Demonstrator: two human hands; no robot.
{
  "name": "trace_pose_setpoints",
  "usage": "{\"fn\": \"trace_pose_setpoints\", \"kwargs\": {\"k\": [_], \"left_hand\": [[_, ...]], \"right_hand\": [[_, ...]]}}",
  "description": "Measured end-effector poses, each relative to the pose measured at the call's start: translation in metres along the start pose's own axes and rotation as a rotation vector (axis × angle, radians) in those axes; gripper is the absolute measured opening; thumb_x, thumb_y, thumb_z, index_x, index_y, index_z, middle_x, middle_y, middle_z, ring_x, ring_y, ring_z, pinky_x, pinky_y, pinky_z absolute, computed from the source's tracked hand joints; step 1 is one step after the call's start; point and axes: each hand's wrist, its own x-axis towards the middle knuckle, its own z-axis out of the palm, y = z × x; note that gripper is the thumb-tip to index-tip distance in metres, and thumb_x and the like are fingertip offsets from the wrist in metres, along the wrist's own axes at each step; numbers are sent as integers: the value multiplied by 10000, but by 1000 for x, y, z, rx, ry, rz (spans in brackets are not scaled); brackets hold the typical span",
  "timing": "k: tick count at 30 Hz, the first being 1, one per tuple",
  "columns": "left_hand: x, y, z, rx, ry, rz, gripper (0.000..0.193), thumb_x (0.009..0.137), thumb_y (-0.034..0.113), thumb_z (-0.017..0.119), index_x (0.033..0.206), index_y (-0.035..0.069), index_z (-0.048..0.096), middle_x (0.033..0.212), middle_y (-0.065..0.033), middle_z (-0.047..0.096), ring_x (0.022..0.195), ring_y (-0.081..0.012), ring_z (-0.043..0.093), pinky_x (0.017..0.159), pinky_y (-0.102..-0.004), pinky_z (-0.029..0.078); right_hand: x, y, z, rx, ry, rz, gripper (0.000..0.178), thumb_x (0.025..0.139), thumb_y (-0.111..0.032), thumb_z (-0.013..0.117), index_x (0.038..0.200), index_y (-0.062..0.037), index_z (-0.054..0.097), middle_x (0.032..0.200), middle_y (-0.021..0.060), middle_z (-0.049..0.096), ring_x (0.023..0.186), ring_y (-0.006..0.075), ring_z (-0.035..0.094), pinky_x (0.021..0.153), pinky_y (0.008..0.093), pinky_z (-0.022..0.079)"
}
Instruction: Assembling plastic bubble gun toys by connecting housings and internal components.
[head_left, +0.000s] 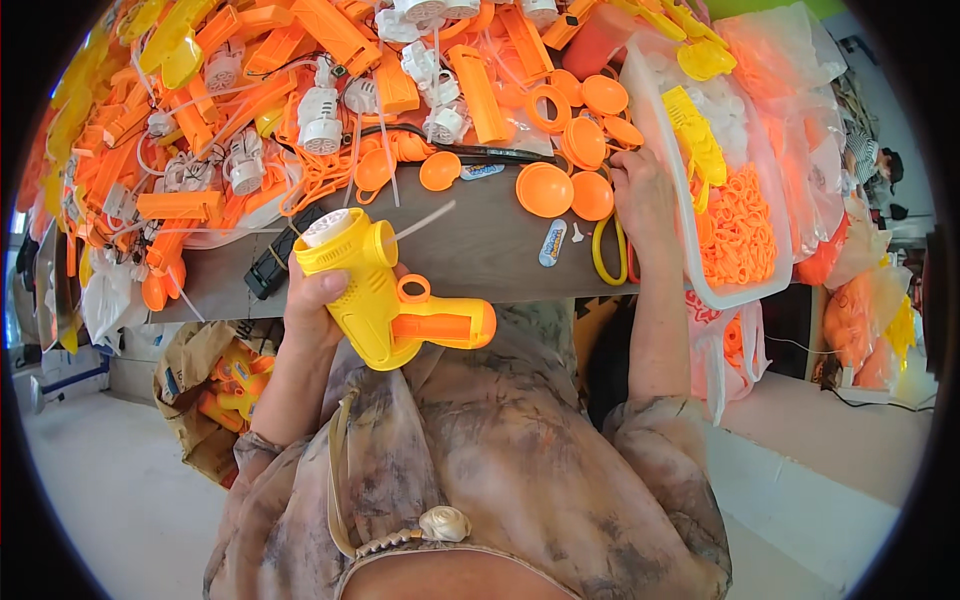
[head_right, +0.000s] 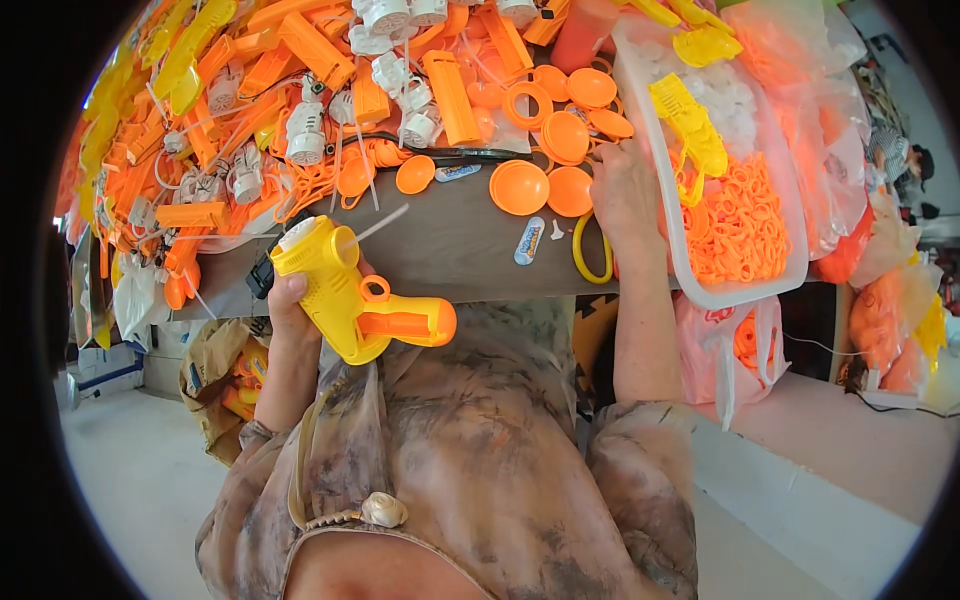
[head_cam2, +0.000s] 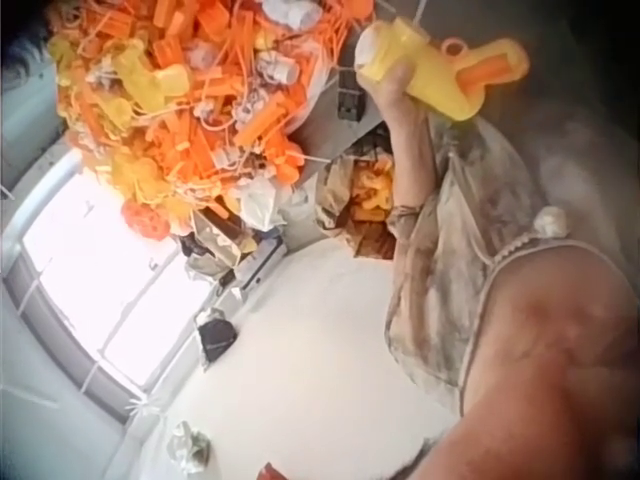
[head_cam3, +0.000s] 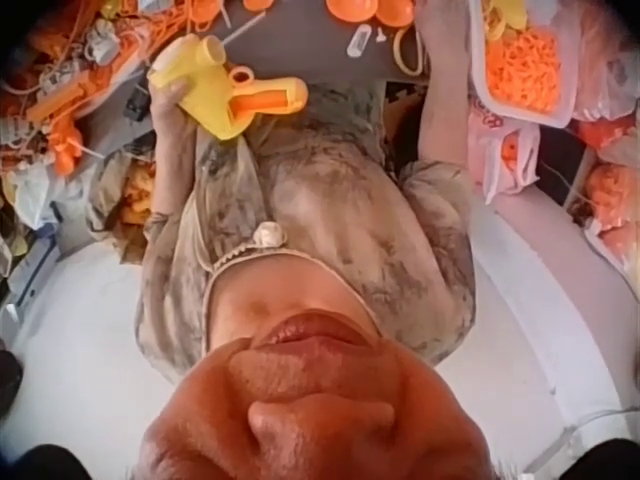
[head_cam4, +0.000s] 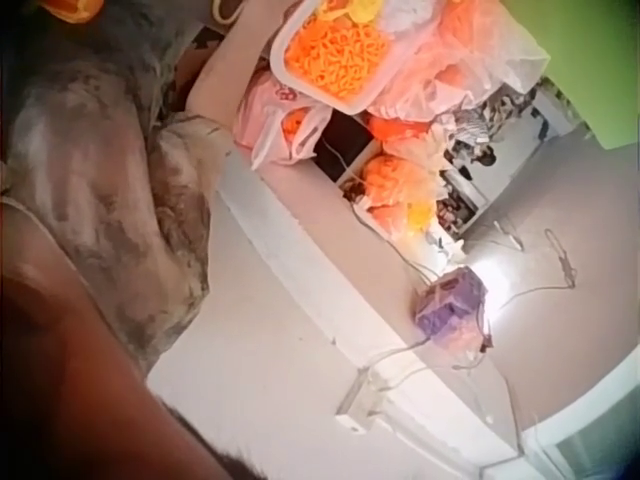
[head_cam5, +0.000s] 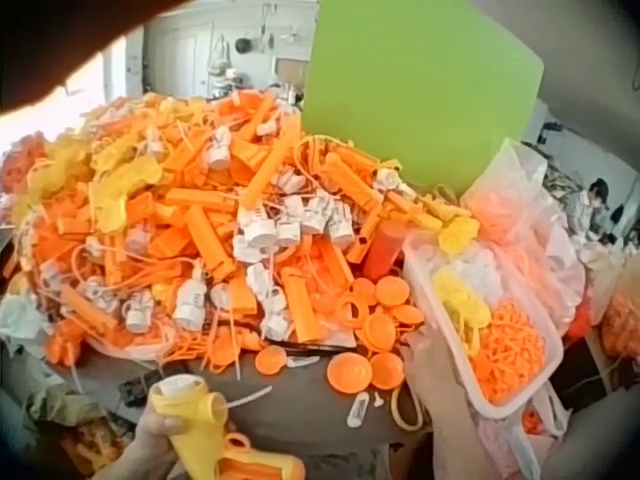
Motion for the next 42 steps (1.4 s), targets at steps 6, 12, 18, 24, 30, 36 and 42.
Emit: {"fn": "trace_pose_setpoints", "kwargs": {"k": [6,12,18,24,30,36,42], "left_hand": [[-1,-1,-4,10,8,-8,645,620,226,688,1166,-48,478,958,-203,620,774,-339,664,696,-429,572],[2,-1,-2,15,10,6,636,626,225,687,1162,-48,480,969,-200,620,790,-335,662,714,-430,567],[6,-2,2,32,-6,-18,631,643,227,684,1170,-47,471,981,-199,618,806,-332,657,732,-419,561],[9,-2,2,-14,27,-4,630,667,246,685,1178,-51,466,982,-191,619,800,-313,655,718,-403,557],[16,1,12,57,-8,-12,622,669,270,698,1154,-59,491,956,-174,627,790,-269,655,696,-366,551],[18,6,16,80,-4,-21,609,658,263,699,1134,-63,507,944,-169,631,784,-254,653,699,-360,545],[16,7,18,73,-18,-37,600,661,253,693,1136,-62,507,944,-172,632,783,-255,653,703,-364,543]], "right_hand": [[10,-4,9,117,-92,-13,196,813,-50,571,986,-10,656,909,172,589,890,321,576,788,388,452],[12,10,7,134,-13,-14,200,808,-74,584,981,-6,657,923,169,587,879,326,572,783,394,447],[11,0,-2,58,-146,3,191,780,-95,614,941,1,647,929,162,563,892,316,563,775,392,441],[11,2,1,135,-221,-76,154,758,-97,628,866,13,620,913,139,520,880,298,536,768,376,428],[12,12,8,160,-170,-203,112,761,-62,630,802,28,577,877,138,526,850,309,529,744,372,423],[10,-6,-6,210,34,-221,69,828,-29,564,861,23,533,913,127,538,852,247,560,721,337,444],[-18,-72,-33,1110,-384,-21,105,834,-17,561,912,11,497,1037,122,544,905,180,559,786,301,463]]}}
